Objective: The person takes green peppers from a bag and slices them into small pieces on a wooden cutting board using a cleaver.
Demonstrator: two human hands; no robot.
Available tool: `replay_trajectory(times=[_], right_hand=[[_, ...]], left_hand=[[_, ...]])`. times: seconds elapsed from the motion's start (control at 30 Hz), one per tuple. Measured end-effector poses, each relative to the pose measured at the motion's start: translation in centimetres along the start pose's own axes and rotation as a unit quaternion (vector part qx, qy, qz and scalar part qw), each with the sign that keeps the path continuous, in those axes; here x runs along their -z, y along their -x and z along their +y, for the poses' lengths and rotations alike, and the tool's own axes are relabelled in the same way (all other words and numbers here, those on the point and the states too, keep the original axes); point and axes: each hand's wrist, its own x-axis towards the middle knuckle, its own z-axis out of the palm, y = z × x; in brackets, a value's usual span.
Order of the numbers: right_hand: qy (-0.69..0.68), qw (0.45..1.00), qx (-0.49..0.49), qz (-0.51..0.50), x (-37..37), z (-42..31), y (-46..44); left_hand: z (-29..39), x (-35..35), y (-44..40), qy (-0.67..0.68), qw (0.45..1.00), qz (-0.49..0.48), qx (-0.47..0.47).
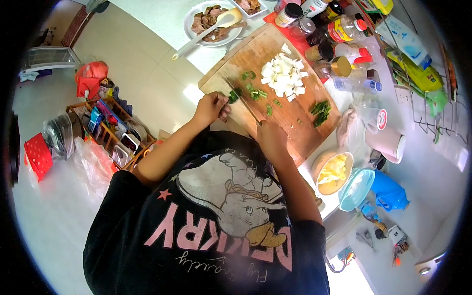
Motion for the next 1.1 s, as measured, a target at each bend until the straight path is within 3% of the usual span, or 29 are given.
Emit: replay_trajectory(times=[0.23,0.37,0.47,0.67,1.1], right_hand=[[-0.003,1.000,0.003,0.017,0.2,-2.4,-1.5],[-0.063,0.997,-0.007,0.041,-0.7,0.2,-2.0],[-0.070,0.995,-0.073,0.008,-0.4,0.6,-1.6],[-0.030,0.999,-0.024,0.012,1.4,-0.7,1.7],[-0.015,0.996,-0.055,-0.062,0.3,-0.1,2.0]], left_hand=[[0.6,0.6,0.0,-0.004,0.999,0.033,0.032],[0.7,0.8,0.2,-0.128,0.990,0.058,0.006],[0.7,0.8,0.5,-0.128,0.990,0.057,-0.010],[1.2,0.5,1.2,-0.117,0.991,0.052,-0.029],[1.5,0.4,1.2,-0.178,0.982,0.052,-0.039]])
